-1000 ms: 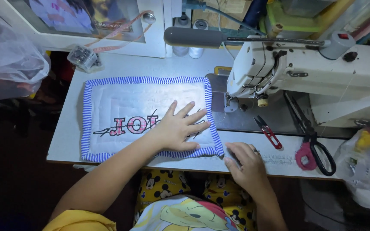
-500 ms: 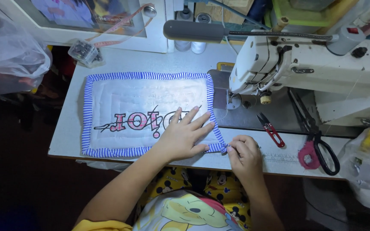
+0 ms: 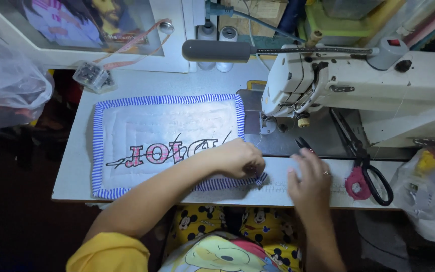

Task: Trimming excess threads and finishing the edges of an embroidered fabric panel at a sewing station.

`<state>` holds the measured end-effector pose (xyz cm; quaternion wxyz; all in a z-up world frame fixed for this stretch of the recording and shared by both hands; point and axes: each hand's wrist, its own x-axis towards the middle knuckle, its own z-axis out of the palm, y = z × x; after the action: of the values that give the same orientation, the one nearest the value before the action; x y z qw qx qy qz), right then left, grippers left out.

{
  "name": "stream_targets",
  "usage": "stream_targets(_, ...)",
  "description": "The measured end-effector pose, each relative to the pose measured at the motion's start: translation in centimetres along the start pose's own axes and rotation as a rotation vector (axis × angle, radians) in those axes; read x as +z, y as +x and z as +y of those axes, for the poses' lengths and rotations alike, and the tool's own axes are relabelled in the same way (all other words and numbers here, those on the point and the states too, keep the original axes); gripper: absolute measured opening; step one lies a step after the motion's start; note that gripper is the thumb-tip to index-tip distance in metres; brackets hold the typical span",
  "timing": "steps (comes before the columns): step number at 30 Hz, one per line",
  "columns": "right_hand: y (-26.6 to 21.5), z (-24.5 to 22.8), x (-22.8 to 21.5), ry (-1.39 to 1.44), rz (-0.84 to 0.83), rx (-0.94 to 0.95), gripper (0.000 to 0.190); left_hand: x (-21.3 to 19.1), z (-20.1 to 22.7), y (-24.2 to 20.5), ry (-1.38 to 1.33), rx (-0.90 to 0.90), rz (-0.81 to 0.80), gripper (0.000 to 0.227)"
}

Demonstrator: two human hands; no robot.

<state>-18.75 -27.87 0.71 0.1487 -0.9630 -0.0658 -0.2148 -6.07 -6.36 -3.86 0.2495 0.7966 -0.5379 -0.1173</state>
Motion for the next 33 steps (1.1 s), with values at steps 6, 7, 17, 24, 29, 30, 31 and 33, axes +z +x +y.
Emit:
stream_targets(6,-0.5,8.2,2.9,-0.284,-0.141,0.020,0.031,-2.1,0.7,3.2,0.018,0.057,-0.157,0.010)
stream_targets(7,-0.6,8.8,3.2,-0.290,-0.144,0.031,0.031,-2.6,1.0,3.4,0.012,0.067,-0.164,0.010)
stream_targets(17,-1.1,-3.0,-2.7,0.252,-0.569,0.555,0.040,-6.6,1.2,4.5,-0.125,-0.106,-0.538,0.033)
stream_targets(24,-3.5,-3.2,1.1,-0.128,-0.574,0.197,0.045,-5.5,-1.0,3.4,-0.396,-0.006,-0.314,0.033)
stream_targets(29,-3.1,-3.7,0.0,-0.381,-0.256,-0.097,0.030,-5.8,-1.0,2.9,-0.499,-0.060,-0.245,0.039)
stream_targets(30,-3.0,-3.9,-0.3,-0.444,-0.144,-0.190,0.026,-6.1,-0.7,2.8,-0.509,-0.099,-0.239,0.041)
stream_targets(31,-2.9,-4.0,-0.4,-0.446,-0.144,-0.191,0.026,-6.2,-0.6,2.8,-0.510,-0.098,-0.237,0.041)
stream_targets(33,-2.6,-4.1,-0.6,-0.389,-0.118,-0.262,0.017,-6.2,-0.4,2.7,-0.474,-0.136,-0.179,0.023)
